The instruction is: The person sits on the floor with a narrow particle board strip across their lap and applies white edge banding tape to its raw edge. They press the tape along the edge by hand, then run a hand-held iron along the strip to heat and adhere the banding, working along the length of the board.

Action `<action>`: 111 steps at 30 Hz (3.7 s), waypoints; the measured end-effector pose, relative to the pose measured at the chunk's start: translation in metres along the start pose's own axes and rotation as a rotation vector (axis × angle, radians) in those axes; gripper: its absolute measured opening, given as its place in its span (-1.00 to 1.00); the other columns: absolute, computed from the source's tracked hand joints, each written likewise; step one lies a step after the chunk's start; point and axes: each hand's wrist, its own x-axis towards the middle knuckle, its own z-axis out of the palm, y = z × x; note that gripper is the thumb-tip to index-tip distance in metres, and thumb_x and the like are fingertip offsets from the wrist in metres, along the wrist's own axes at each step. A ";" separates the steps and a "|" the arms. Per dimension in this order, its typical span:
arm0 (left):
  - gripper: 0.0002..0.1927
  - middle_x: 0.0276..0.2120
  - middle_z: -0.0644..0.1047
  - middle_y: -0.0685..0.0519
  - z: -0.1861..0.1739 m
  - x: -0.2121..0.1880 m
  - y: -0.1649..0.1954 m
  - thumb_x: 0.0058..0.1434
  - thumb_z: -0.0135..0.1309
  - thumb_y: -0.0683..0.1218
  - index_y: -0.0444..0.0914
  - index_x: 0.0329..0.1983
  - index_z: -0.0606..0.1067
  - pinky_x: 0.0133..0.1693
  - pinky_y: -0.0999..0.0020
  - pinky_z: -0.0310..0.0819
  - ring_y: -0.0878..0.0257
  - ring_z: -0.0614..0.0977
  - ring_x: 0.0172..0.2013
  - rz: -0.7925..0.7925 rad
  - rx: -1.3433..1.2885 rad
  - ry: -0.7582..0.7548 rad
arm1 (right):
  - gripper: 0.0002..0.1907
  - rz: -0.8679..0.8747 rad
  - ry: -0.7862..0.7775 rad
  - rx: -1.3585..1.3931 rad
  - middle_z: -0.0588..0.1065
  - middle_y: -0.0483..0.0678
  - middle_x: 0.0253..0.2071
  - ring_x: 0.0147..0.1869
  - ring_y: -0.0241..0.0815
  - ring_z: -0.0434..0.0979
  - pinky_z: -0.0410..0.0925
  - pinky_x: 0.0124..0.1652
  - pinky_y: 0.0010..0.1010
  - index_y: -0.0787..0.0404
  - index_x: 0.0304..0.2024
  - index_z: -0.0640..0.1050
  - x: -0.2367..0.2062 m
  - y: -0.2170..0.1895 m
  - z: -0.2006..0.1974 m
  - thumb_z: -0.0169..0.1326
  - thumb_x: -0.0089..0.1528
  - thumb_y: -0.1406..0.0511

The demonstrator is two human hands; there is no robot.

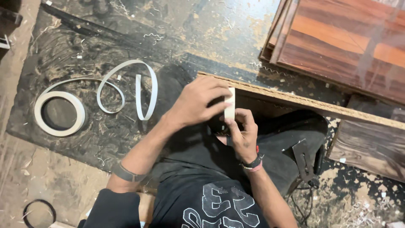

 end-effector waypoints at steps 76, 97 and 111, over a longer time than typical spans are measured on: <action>-0.74 -0.27 0.64 -0.01 -0.010 0.038 -0.076 0.15 0.16 -0.08 -0.13 -0.07 0.61 -0.22 0.01 0.50 -0.05 0.63 -0.19 -0.049 0.123 -0.459 | -0.57 0.308 0.139 0.273 0.50 -0.06 -0.58 -0.56 -0.31 0.46 0.31 -0.49 -0.51 0.27 -0.37 0.48 0.058 0.034 0.063 -0.12 0.45 0.11; -0.66 -0.39 0.44 0.02 0.026 0.028 -0.059 0.12 0.25 0.09 -0.21 -0.30 0.43 -0.35 0.19 0.46 0.08 0.54 -0.29 0.237 0.547 -0.253 | -0.53 0.483 -0.074 0.160 0.49 -0.06 -0.63 -0.58 -0.22 0.49 0.34 -0.50 -0.36 0.30 -0.43 0.58 0.058 0.066 0.054 -0.16 0.40 0.14; -0.57 -0.10 0.57 -0.01 0.032 0.027 -0.040 0.23 0.19 0.06 -0.26 0.07 0.49 0.16 -0.02 0.33 0.05 0.58 -0.05 0.185 0.430 -0.090 | -0.72 0.140 -0.706 -1.256 0.56 0.03 -0.45 -0.40 0.06 0.61 0.42 -0.42 -0.08 0.13 -0.40 0.61 -0.113 -0.035 -0.111 0.13 0.16 0.07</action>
